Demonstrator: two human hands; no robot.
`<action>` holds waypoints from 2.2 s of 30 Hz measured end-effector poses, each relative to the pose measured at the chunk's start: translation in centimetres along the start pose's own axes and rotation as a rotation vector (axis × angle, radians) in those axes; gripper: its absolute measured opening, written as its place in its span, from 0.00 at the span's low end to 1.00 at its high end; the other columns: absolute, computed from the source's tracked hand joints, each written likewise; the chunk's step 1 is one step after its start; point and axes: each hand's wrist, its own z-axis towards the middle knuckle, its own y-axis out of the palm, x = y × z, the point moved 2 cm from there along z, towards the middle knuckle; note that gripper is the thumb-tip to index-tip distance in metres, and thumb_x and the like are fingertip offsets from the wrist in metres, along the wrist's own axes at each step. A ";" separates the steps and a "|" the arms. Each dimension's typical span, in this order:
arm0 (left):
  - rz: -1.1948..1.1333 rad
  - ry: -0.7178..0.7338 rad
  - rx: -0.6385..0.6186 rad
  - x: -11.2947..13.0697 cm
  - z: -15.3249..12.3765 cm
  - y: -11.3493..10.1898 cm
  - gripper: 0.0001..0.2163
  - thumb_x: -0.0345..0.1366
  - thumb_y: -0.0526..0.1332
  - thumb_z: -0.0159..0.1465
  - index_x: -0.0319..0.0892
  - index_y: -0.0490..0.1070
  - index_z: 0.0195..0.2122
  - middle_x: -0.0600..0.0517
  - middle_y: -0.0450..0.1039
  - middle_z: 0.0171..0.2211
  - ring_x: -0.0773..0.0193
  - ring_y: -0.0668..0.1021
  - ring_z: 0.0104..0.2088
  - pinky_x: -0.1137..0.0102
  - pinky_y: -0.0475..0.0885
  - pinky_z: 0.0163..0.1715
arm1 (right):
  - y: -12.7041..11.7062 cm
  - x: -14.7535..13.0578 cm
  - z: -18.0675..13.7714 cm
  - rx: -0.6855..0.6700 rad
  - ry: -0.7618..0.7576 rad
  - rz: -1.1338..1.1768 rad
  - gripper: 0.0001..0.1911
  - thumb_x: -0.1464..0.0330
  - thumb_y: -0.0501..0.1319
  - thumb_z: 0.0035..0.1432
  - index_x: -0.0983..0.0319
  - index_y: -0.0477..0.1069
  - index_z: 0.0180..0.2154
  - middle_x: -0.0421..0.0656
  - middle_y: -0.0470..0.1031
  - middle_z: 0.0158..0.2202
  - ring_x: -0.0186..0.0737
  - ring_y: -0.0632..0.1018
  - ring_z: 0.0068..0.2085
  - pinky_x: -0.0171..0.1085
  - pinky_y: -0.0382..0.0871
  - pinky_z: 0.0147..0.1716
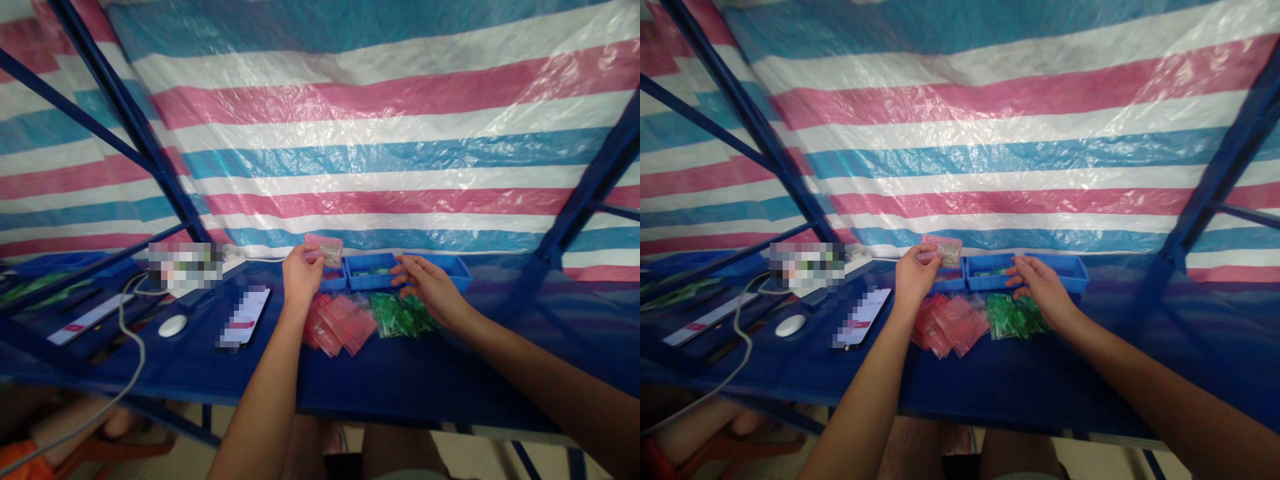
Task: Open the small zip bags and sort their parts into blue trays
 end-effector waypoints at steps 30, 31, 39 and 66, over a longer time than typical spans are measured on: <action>0.631 0.124 -0.212 -0.4 -0.8 0.8 0.21 0.40 0.50 0.73 0.38 0.83 0.46 0.37 0.76 0.54 0.45 0.75 0.56 0.55 0.71 0.61 | 2.0 -0.7 -2.8 -0.646 -0.679 -1.043 0.36 0.49 0.73 0.57 0.57 0.74 0.62 0.53 0.77 0.57 0.58 0.76 0.59 0.57 0.69 0.62; 0.631 0.134 -0.219 -0.3 -0.9 0.8 0.22 0.41 0.49 0.74 0.38 0.83 0.46 0.38 0.76 0.54 0.46 0.75 0.56 0.55 0.73 0.59 | 2.1 -0.5 -2.9 -0.676 -0.680 -1.066 0.39 0.48 0.74 0.55 0.58 0.73 0.63 0.54 0.76 0.58 0.59 0.75 0.60 0.57 0.68 0.63; 0.584 0.026 -0.444 -0.3 -1.8 1.8 0.30 0.55 0.43 0.75 0.41 0.81 0.47 0.36 0.81 0.48 0.41 0.83 0.48 0.53 0.77 0.47 | 1.9 -0.1 -2.5 -0.667 -0.690 -1.018 0.16 0.63 0.66 0.68 0.56 0.77 0.56 0.49 0.81 0.51 0.51 0.79 0.54 0.50 0.73 0.57; -0.496 0.373 -0.684 5.0 -4.8 3.8 0.10 0.41 0.64 0.70 0.41 0.81 0.44 0.48 0.85 0.41 0.61 0.84 0.40 0.69 0.76 0.41 | 1.3 0.0 -1.5 -0.180 -0.272 -0.288 0.17 0.53 0.71 0.61 0.56 0.77 0.45 0.43 0.82 0.40 0.44 0.82 0.39 0.43 0.79 0.41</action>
